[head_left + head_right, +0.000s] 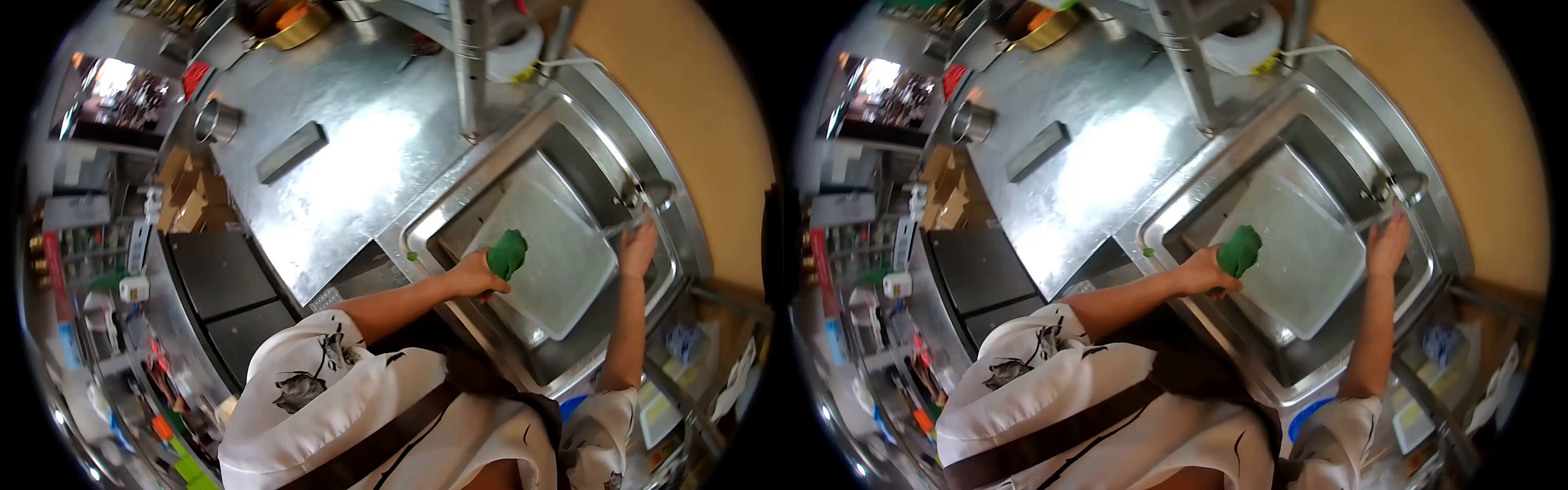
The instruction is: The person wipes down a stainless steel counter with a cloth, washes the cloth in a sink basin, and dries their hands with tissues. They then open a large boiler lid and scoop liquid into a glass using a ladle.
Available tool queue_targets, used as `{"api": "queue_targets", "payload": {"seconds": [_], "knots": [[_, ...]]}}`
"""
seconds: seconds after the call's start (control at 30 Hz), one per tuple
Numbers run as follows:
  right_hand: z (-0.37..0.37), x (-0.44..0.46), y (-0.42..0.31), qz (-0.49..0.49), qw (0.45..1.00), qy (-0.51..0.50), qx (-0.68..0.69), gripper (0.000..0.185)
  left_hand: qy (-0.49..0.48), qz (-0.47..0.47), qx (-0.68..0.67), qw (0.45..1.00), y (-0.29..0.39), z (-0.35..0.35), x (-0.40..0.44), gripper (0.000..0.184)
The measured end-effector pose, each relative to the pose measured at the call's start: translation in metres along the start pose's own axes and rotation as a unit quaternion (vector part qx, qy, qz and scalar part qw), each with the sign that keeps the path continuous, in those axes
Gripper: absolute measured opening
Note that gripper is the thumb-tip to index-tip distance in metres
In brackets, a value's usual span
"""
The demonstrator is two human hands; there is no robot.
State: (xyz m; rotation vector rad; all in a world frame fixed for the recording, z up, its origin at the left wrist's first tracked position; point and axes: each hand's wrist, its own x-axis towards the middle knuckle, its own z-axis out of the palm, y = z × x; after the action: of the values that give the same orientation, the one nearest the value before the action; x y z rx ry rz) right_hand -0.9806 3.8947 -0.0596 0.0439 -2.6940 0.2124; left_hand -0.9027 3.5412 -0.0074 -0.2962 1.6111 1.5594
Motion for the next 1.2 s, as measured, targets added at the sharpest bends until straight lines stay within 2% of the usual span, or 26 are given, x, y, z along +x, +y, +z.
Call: {"api": "queue_targets", "payload": {"seconds": [0.03, 0.1, 0.13, 0.17, 0.27, 0.3, 0.33, 0.37, 0.4, 0.43, 0.5, 0.57, 0.63, 0.67, 0.7, 0.77, 0.8, 0.83, 0.9, 0.97, 1.0, 1.03, 1.07, 1.1, 1.17, 1.2], "knots": [[-0.001, 0.015, -0.003, -0.015, 1.000, 0.003, 0.012, 0.055, 0.005, 0.004, -0.017, 1.000, -0.007, -0.010, -0.006, 0.040], [-0.001, 0.038, -0.012, -0.041, 0.993, -0.091, -0.066, 0.052, 0.023, 0.014, -0.043, 0.999, -0.030, -0.026, -0.015, 0.042], [-0.002, 0.044, -0.014, -0.045, 0.992, -0.107, -0.052, 0.048, 0.076, 0.053, -0.033, 0.995, -0.046, -0.033, -0.017, 0.043], [0.006, 0.047, -0.006, -0.058, 0.992, -0.107, -0.044, 0.048, 0.127, 0.090, -0.021, 0.988, -0.055, -0.040, -0.023, 0.043], [0.034, 0.046, 0.033, -0.120, 0.985, -0.106, -0.056, 0.046, 0.154, 0.066, 0.000, 0.986, -0.040, -0.054, -0.057, 0.051], [0.036, 0.045, 0.036, 0.036, 0.991, -0.121, 0.040, 0.045, 0.166, 0.064, 0.020, 0.984, -0.043, -0.057, -0.060, 0.055], [0.038, 0.043, 0.041, 0.190, 0.964, -0.134, 0.133, 0.043, 0.171, 0.067, 0.014, 0.983, -0.046, -0.060, -0.059, 0.055], [0.045, 0.038, 0.050, 0.181, 0.965, -0.133, 0.134, 0.043, 0.167, 0.087, -0.003, 0.982, -0.051, -0.063, -0.058, 0.065], [0.057, 0.028, 0.060, 0.238, 0.921, -0.105, 0.291, 0.043, 0.162, 0.108, -0.018, 0.981, -0.054, -0.067, -0.057, 0.077], [0.069, 0.017, 0.066, 0.290, 0.847, -0.075, 0.439, 0.043, 0.167, 0.113, -0.021, 0.979, -0.054, -0.068, -0.055, 0.077], [0.083, -0.014, 0.072, 0.279, 0.855, 0.039, 0.436, 0.046, 0.174, 0.143, -0.073, 0.972, -0.049, -0.071, -0.050, 0.081], [0.063, -0.050, 0.036, 0.277, 0.932, 0.096, 0.215, 0.046, 0.189, 0.150, -0.069, 0.968, -0.022, -0.072, -0.062, 0.076], [0.028, -0.077, -0.051, 0.249, 0.880, 0.020, 0.403, 0.047, 0.149, 0.171, -0.091, 0.970, -0.010, -0.074, -0.062, 0.070], [-0.003, -0.077, -0.124, 0.262, 0.850, -0.081, 0.449, 0.045, 0.095, 0.192, -0.124, 0.969, -0.008, -0.075, -0.059, 0.064], [-0.029, -0.076, -0.180, 0.206, 0.807, -0.180, 0.523, 0.045, 0.090, 0.194, -0.122, 0.969, -0.005, -0.077, -0.054, 0.064], [-0.060, -0.066, -0.271, 0.235, 0.626, -0.209, 0.714, 0.043, -0.030, 0.233, -0.087, 0.968, -0.004, -0.079, -0.047, 0.060], [-0.056, -0.065, -0.283, 0.240, 0.630, -0.206, 0.710, 0.043, 0.041, 0.312, 0.049, 0.948, -0.012, -0.077, -0.039, 0.056], [-0.048, -0.065, -0.293, 0.225, 0.665, -0.244, 0.669, 0.044, 0.033, 0.314, 0.049, 0.948, -0.014, -0.081, -0.040, 0.056], [-0.041, -0.055, -0.310, 0.210, 0.700, -0.273, 0.625, 0.045, 0.179, 0.332, 0.197, 0.905, -0.015, -0.095, -0.042, 0.055], [-0.056, -0.042, -0.328, 0.205, 0.773, -0.325, 0.504, 0.035, 0.177, 0.369, 0.120, 0.905, -0.020, -0.113, -0.043, 0.051], [-0.064, -0.033, -0.341, 0.164, 0.819, -0.290, 0.468, 0.027, 0.140, 0.284, 0.046, 0.947, -0.020, -0.123, -0.049, 0.050], [-0.067, -0.026, -0.347, 0.167, 0.821, -0.286, 0.465, 0.027, 0.102, 0.196, -0.026, 0.975, -0.021, -0.134, -0.055, 0.049], [-0.069, -0.018, -0.352, 0.143, 0.842, -0.272, 0.443, 0.028, 0.183, 0.166, 0.004, 0.969, -0.006, -0.138, -0.075, 0.047], [-0.072, -0.010, -0.358, 0.118, 0.861, -0.259, 0.422, 0.028, 0.180, 0.171, 0.004, 0.969, 0.005, -0.143, -0.088, 0.047], [-0.086, 0.008, -0.379, 0.132, 0.869, -0.194, 0.436, 0.029, 0.278, 0.244, -0.026, 0.929, 0.018, -0.159, -0.107, 0.044], [-0.091, 0.018, -0.387, 0.102, 0.872, -0.116, 0.464, 0.029, 0.329, 0.289, -0.030, 0.899, 0.016, -0.169, -0.108, 0.043]]}}
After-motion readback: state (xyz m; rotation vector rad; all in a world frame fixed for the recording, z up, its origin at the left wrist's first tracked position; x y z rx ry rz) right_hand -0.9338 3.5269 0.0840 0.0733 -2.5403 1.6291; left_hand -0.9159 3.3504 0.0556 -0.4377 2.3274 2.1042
